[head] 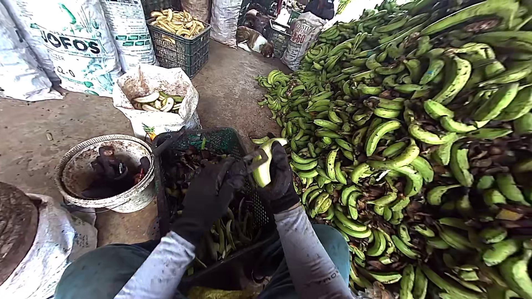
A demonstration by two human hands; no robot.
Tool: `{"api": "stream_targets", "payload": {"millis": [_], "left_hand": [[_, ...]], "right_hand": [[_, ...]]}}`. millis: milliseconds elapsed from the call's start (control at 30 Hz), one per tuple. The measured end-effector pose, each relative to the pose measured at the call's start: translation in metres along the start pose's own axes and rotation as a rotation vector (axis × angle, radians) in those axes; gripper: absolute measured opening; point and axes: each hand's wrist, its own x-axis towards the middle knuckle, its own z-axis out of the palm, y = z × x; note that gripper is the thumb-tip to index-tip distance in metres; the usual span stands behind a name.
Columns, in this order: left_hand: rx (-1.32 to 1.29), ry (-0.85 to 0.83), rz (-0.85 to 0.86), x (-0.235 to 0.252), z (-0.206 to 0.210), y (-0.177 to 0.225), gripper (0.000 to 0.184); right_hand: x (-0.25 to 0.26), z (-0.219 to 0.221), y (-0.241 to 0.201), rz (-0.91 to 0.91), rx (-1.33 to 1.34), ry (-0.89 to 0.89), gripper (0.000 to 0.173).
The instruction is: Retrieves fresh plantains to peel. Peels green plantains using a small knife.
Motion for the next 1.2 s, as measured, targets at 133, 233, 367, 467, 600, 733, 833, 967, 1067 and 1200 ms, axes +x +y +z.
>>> {"api": "stream_targets", "payload": {"millis": [133,233,367,467,600,733,833,967,1067,1200], "left_hand": [[0.1,0.188,0.109,-0.013,0.024,0.015,0.057],[0.13,0.221,0.105,-0.014,0.025,0.017,0.056],[0.133,0.184,0.077,-0.005,0.016,0.007,0.054],[0.095,0.036,-0.002,0.007,-0.003,-0.003,0.053],[0.044,-0.059,0.05,0.016,-0.004,-0.02,0.055],[0.017,-0.195,0.01,0.022,0.004,-0.03,0.048],[0.176,-0.187,-0.152,0.027,0.006,-0.042,0.052],[0.107,-0.148,-0.229,0.027,0.003,-0.033,0.054],[0.036,-0.121,-0.066,0.017,0.017,-0.011,0.061],[0.061,0.066,0.2,0.005,0.049,0.003,0.063]], "right_hand": [[0.009,0.026,-0.011,-0.047,0.383,0.254,0.037],[0.011,0.033,-0.016,-0.058,0.443,0.36,0.037],[0.006,0.016,-0.014,0.038,0.214,0.134,0.042],[-0.008,-0.01,-0.015,0.121,-0.137,-0.28,0.041],[-0.019,-0.028,-0.026,0.333,-0.119,-0.573,0.028],[-0.021,-0.031,-0.035,0.463,-0.31,-0.674,0.046],[-0.026,-0.032,-0.031,0.47,-0.307,-0.657,0.053],[-0.018,-0.044,-0.005,0.426,0.088,-0.343,0.047],[-0.006,-0.037,-0.004,0.433,0.498,-0.082,0.049],[0.003,-0.036,0.001,0.348,0.853,0.097,0.053]]}}
